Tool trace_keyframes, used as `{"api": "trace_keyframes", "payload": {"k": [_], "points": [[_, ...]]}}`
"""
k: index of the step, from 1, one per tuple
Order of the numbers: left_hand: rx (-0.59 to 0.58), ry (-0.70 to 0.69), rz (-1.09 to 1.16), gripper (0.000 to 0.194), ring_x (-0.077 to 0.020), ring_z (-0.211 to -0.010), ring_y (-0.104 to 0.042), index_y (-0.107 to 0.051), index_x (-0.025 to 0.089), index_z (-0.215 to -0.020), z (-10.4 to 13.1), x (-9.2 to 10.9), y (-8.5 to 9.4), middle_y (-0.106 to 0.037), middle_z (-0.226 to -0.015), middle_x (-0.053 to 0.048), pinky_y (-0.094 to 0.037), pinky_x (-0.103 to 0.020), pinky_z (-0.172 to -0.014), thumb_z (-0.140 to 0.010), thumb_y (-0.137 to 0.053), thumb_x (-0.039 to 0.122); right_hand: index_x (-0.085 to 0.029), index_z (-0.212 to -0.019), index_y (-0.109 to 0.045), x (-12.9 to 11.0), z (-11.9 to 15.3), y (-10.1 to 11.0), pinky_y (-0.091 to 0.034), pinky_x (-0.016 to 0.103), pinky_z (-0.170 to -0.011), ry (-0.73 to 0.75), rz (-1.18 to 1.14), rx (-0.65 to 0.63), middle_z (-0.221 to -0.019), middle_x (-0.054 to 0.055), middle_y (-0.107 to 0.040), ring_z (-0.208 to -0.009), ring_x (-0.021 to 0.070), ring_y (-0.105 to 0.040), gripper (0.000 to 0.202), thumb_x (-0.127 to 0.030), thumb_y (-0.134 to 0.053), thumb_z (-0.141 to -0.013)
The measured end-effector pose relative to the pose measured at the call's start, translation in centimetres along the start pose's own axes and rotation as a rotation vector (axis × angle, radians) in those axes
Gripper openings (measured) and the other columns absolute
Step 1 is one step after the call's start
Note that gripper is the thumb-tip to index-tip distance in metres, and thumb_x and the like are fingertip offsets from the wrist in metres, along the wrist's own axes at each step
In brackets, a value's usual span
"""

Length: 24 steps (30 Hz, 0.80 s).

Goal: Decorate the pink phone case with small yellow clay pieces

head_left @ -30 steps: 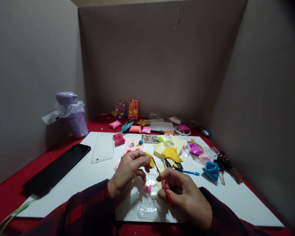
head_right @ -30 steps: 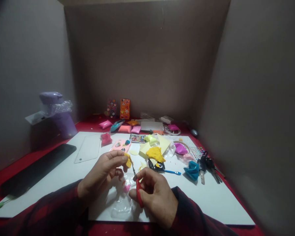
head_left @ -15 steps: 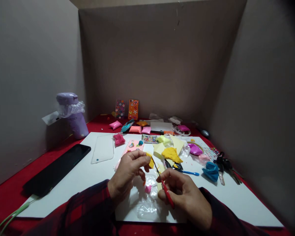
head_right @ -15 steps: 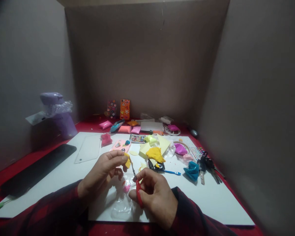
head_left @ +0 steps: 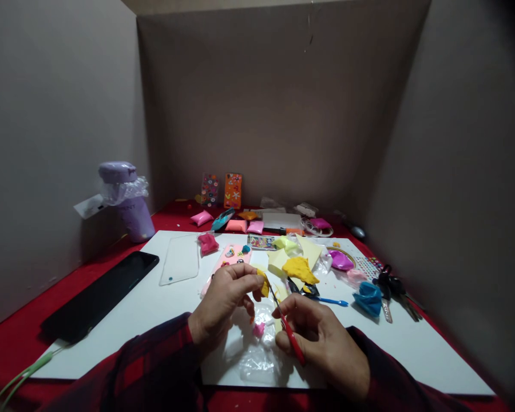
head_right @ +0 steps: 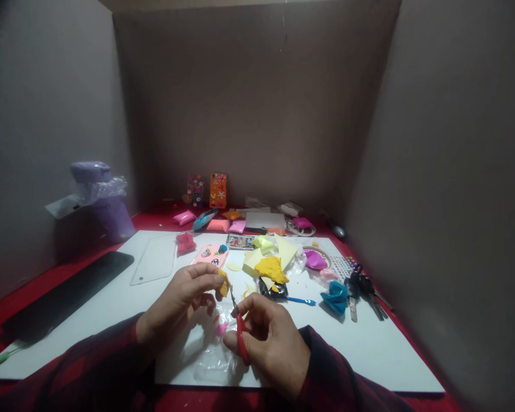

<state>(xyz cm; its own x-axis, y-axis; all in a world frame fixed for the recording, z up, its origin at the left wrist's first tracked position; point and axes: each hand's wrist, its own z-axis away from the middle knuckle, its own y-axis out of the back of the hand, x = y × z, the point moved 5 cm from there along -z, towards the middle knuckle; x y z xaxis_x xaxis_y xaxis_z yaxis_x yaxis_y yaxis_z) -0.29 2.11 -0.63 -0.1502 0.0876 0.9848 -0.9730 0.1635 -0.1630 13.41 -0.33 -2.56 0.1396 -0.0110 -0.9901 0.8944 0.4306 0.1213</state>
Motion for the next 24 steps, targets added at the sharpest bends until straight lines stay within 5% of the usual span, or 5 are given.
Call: {"api": "trace_keyframes", "payload": {"k": [24], "points": [[0.021, -0.021, -0.045, 0.011, -0.0071, -0.049, -0.045, -0.056, 0.013, -0.068, -0.16, 0.26, 0.13, -0.055, -0.062, -0.001, -0.038, -0.018, -0.043, -0.072, -0.058, 0.023, -0.016, -0.077, -0.052, 0.32, -0.08, 0.06, -0.025, 0.02, -0.046, -0.009, -0.02, 0.044, -0.052, -0.008, -0.041, -0.048, 0.0069, -0.035, 0.017, -0.017, -0.064, -0.064]]}}
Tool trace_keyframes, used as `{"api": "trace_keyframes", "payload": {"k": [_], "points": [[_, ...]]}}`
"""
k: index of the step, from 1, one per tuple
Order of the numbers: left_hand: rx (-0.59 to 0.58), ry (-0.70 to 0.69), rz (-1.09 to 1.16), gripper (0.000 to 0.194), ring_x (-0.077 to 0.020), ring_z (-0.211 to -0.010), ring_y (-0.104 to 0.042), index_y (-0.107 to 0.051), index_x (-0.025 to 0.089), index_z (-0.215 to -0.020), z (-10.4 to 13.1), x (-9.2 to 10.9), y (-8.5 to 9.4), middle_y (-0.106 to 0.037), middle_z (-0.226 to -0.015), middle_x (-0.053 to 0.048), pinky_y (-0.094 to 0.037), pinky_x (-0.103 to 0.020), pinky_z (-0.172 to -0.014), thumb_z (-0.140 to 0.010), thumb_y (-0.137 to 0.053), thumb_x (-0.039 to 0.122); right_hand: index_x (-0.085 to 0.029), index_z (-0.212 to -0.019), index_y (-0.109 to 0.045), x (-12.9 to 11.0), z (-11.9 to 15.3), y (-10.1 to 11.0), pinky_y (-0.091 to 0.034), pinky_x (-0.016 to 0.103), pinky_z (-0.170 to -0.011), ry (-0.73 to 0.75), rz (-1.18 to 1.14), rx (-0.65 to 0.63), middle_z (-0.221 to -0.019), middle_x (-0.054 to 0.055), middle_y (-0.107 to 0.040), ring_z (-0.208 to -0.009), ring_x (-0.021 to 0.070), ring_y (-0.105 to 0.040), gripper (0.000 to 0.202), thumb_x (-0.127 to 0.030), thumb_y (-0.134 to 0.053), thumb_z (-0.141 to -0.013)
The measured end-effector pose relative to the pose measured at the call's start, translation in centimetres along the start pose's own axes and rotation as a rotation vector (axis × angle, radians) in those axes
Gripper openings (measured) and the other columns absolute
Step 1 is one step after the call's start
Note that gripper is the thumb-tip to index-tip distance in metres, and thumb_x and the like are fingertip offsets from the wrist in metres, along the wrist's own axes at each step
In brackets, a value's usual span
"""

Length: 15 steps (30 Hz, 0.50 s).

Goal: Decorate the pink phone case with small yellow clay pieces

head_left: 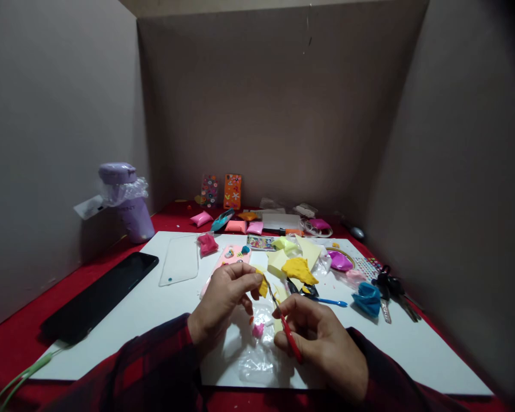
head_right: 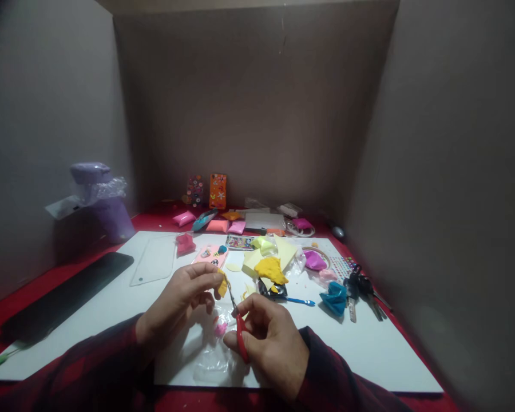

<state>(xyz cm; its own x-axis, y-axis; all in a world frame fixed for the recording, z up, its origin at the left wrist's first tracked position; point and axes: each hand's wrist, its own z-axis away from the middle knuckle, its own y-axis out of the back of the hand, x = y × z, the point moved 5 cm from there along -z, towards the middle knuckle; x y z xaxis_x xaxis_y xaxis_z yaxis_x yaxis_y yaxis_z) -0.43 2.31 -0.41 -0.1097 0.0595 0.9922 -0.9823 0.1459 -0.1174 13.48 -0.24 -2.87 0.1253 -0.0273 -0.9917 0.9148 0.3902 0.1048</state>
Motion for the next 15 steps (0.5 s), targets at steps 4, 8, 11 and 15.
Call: {"api": "trace_keyframes", "payload": {"k": [4, 8, 11, 15], "points": [[-0.014, -0.029, -0.037, 0.012, -0.0071, -0.05, -0.046, -0.056, 0.013, -0.068, -0.06, 0.13, 0.08, -0.056, -0.064, -0.001, -0.038, -0.018, -0.044, -0.073, -0.057, 0.024, -0.016, -0.077, -0.052, -0.15, 0.11, 0.13, -0.026, 0.021, -0.047, 0.018, 0.046, 0.009, -0.053, -0.008, -0.041, -0.05, 0.0074, -0.035, 0.017, -0.016, -0.063, -0.065], [-0.04, -0.028, -0.063, 0.011, -0.0073, -0.05, -0.046, -0.056, 0.013, -0.066, -0.14, 0.35, 0.15, -0.057, -0.063, -0.001, -0.039, -0.019, -0.044, -0.072, -0.057, 0.022, -0.016, -0.078, -0.052, -0.16, 0.2, 0.08, -0.026, 0.021, -0.048, 0.016, 0.058, -0.004, -0.054, -0.008, -0.042, -0.051, 0.0075, -0.035, 0.017, -0.015, -0.063, -0.064], [-0.054, -0.018, -0.069, 0.011, -0.007, -0.048, -0.046, -0.055, 0.013, -0.064, -0.18, 0.6, 0.15, -0.058, -0.061, -0.001, -0.039, -0.019, -0.044, -0.071, -0.057, 0.021, -0.017, -0.077, -0.052, -0.25, 0.17, 0.09, -0.026, 0.021, -0.048, 0.015, 0.066, -0.001, -0.054, -0.008, -0.042, -0.051, 0.0076, -0.035, 0.017, -0.014, -0.063, -0.064], [-0.053, -0.008, -0.073, 0.01, -0.0062, -0.046, -0.046, -0.055, 0.013, -0.063, -0.08, 0.94, 0.14, -0.058, -0.06, 0.0, -0.037, -0.018, -0.043, -0.07, -0.058, 0.019, -0.016, -0.078, -0.053, -0.48, 0.2, 0.05, -0.026, 0.021, -0.048, 0.026, 0.064, -0.012, -0.054, -0.008, -0.041, -0.051, 0.0077, -0.035, 0.018, -0.016, -0.064, -0.064]]}}
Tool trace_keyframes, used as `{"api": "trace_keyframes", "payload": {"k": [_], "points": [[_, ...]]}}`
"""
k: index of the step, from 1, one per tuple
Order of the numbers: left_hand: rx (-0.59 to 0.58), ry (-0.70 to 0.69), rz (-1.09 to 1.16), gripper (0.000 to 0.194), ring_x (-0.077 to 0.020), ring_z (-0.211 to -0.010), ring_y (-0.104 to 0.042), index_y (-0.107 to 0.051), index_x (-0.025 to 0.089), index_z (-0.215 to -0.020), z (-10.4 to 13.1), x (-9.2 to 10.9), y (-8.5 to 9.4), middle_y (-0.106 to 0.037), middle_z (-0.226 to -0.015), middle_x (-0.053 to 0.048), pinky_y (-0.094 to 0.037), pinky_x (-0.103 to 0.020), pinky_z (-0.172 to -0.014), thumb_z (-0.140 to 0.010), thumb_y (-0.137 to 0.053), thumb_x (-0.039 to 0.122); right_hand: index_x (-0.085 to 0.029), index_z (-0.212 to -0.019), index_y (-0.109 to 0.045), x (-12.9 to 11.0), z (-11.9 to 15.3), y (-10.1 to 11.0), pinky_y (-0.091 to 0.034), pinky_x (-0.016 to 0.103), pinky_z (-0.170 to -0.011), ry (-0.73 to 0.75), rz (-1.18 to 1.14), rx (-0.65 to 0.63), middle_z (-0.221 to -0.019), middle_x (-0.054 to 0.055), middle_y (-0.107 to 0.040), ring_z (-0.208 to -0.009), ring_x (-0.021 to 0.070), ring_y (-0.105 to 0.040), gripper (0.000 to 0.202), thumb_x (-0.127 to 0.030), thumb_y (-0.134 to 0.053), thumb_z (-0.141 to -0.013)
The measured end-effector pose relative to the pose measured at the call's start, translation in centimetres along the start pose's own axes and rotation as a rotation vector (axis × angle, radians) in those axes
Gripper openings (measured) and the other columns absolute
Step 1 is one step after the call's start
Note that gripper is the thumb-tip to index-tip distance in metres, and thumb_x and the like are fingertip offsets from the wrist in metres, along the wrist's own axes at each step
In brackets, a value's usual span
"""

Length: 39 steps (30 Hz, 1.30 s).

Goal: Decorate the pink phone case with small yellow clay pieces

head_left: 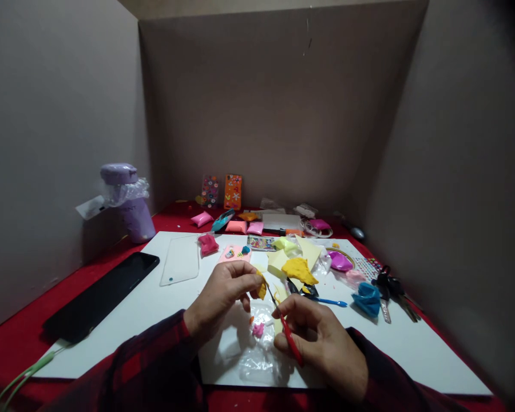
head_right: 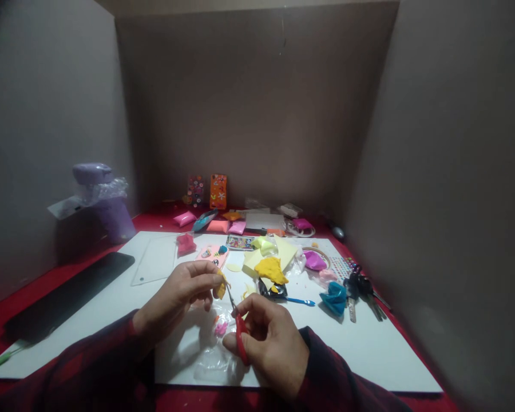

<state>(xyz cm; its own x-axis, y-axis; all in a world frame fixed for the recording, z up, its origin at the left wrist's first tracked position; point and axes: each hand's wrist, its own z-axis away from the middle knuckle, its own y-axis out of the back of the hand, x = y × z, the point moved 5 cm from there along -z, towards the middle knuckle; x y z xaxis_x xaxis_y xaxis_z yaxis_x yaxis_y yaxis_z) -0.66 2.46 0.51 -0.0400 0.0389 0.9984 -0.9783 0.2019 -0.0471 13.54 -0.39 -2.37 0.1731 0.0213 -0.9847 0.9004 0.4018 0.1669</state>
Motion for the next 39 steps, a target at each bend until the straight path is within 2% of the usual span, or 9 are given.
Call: {"api": "trace_keyframes", "payload": {"k": [10, 16, 26, 39], "points": [[-0.027, -0.016, -0.008, 0.011, -0.0074, -0.048, -0.046, -0.057, 0.012, -0.061, 0.1, 0.8, 0.1, -0.057, -0.059, -0.001, -0.038, -0.019, -0.045, -0.07, -0.059, 0.019, -0.016, -0.075, -0.052, -0.5, 0.4, -0.2, -0.026, 0.02, -0.047, -0.025, -0.09, 0.019, -0.052, -0.008, -0.041, -0.05, 0.0072, -0.034, 0.018, -0.018, -0.064, -0.061], [-0.025, -0.045, 0.073, 0.006, -0.0086, -0.056, -0.047, -0.059, 0.013, -0.071, 0.1, 1.0, 0.4, -0.055, -0.065, 0.0, -0.038, -0.02, -0.049, -0.071, -0.059, 0.019, -0.015, -0.074, -0.054, -0.4, 0.2, 0.0, -0.026, 0.02, -0.047, -0.006, -0.091, 0.055, -0.053, -0.008, -0.042, -0.049, 0.0068, -0.035, 0.018, -0.017, -0.065, -0.06], [-0.012, -0.044, 0.011, 0.008, -0.0081, -0.051, -0.046, -0.056, 0.012, -0.061, 0.2, 0.9, 0.2, -0.057, -0.059, 0.0, -0.037, -0.02, -0.048, -0.068, -0.059, 0.016, -0.016, -0.076, -0.054, -0.1, 0.3, -0.1, -0.026, 0.02, -0.047, -0.001, -0.053, 0.032, -0.053, -0.008, -0.041, -0.049, 0.0071, -0.034, 0.017, -0.015, -0.064, -0.063], [-0.076, -0.054, -0.052, 0.008, -0.0102, -0.054, -0.05, -0.06, 0.012, -0.065, -0.1, 1.1, 0.6, -0.062, -0.058, -0.002, -0.04, -0.022, -0.054, -0.068, -0.062, 0.019, -0.017, -0.075, -0.053, -0.4, 0.4, -0.1, -0.026, 0.02, -0.047, 0.014, -0.042, 0.009, -0.051, -0.008, -0.043, -0.048, 0.007, -0.036, 0.017, -0.015, -0.065, -0.063]]}}
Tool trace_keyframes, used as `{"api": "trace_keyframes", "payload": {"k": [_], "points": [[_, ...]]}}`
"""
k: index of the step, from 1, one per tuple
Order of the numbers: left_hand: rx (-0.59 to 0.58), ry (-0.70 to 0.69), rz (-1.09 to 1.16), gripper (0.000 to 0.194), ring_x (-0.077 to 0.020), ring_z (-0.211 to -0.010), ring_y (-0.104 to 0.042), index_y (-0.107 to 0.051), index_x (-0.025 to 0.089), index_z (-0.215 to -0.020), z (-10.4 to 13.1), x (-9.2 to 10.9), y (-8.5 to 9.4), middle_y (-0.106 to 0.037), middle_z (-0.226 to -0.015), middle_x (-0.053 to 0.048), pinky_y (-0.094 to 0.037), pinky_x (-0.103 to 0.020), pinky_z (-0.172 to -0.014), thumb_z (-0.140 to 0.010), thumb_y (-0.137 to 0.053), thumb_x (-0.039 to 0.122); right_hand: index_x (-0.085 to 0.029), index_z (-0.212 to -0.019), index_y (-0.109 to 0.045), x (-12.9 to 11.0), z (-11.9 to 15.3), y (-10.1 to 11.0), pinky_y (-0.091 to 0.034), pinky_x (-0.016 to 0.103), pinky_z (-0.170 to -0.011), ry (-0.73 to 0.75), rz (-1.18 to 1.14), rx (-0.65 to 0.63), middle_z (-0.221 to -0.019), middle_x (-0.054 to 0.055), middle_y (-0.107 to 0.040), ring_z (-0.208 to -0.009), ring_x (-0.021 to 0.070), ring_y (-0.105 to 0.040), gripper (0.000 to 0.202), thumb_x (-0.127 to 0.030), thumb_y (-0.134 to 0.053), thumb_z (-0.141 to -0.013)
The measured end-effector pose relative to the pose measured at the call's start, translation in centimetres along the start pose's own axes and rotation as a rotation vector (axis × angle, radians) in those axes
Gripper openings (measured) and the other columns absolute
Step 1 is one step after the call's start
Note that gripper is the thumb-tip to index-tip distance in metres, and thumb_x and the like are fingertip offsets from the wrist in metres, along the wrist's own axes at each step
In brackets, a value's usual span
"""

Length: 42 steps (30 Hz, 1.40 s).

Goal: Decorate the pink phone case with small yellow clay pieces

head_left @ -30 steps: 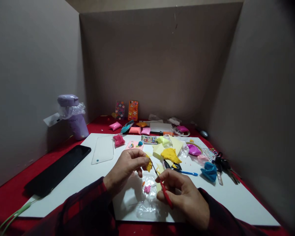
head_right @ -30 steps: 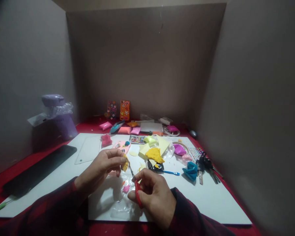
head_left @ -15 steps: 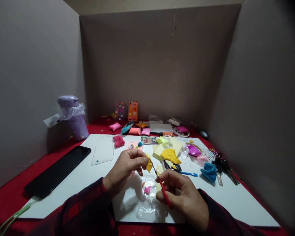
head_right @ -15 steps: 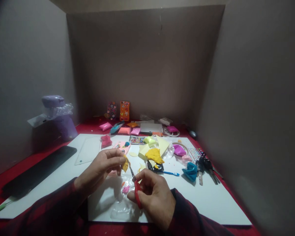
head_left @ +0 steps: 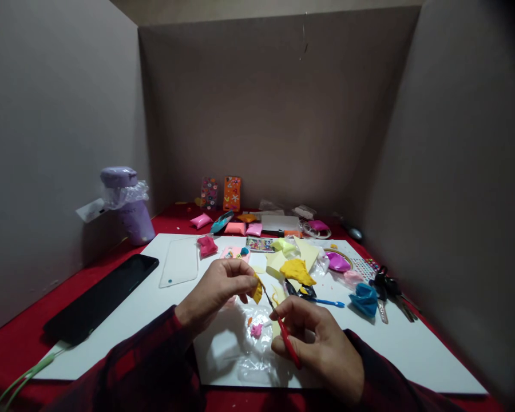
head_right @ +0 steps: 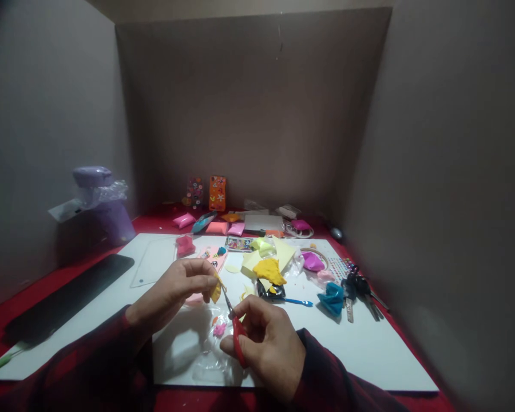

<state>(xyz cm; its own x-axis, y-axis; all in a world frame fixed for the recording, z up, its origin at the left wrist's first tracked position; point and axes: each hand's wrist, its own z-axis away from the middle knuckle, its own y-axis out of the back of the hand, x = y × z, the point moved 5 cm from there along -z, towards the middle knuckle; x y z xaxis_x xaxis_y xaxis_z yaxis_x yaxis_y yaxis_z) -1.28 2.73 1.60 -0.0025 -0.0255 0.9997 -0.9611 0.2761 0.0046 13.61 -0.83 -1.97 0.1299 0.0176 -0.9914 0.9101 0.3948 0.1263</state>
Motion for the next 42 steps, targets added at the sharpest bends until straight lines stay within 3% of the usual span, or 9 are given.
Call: {"api": "trace_keyframes", "payload": {"k": [15, 42], "points": [[-0.007, -0.002, 0.044, 0.007, -0.0105, -0.057, -0.051, -0.062, 0.012, -0.068, 0.01, 0.0, 0.18, -0.061, -0.062, -0.002, -0.039, -0.023, -0.056, -0.068, -0.062, 0.019, -0.017, -0.073, -0.053, -0.4, 0.1, -0.07, -0.03, 0.02, -0.046, -0.045, -0.085, 0.027, -0.051, -0.008, -0.047, -0.047, 0.007, -0.039, 0.019, -0.017, -0.067, -0.06], [-0.034, 0.013, -0.007, 0.003, -0.0097, -0.055, -0.052, -0.062, 0.012, -0.065, 0.03, -0.21, 0.15, -0.06, -0.058, -0.001, -0.037, -0.021, -0.054, -0.067, -0.062, 0.015, -0.017, -0.076, -0.052, -0.05, 0.16, -0.22, -0.025, 0.02, -0.046, -0.007, 0.013, 0.002, -0.051, -0.009, -0.042, -0.048, 0.0073, -0.035, 0.017, -0.016, -0.064, -0.064]]}}
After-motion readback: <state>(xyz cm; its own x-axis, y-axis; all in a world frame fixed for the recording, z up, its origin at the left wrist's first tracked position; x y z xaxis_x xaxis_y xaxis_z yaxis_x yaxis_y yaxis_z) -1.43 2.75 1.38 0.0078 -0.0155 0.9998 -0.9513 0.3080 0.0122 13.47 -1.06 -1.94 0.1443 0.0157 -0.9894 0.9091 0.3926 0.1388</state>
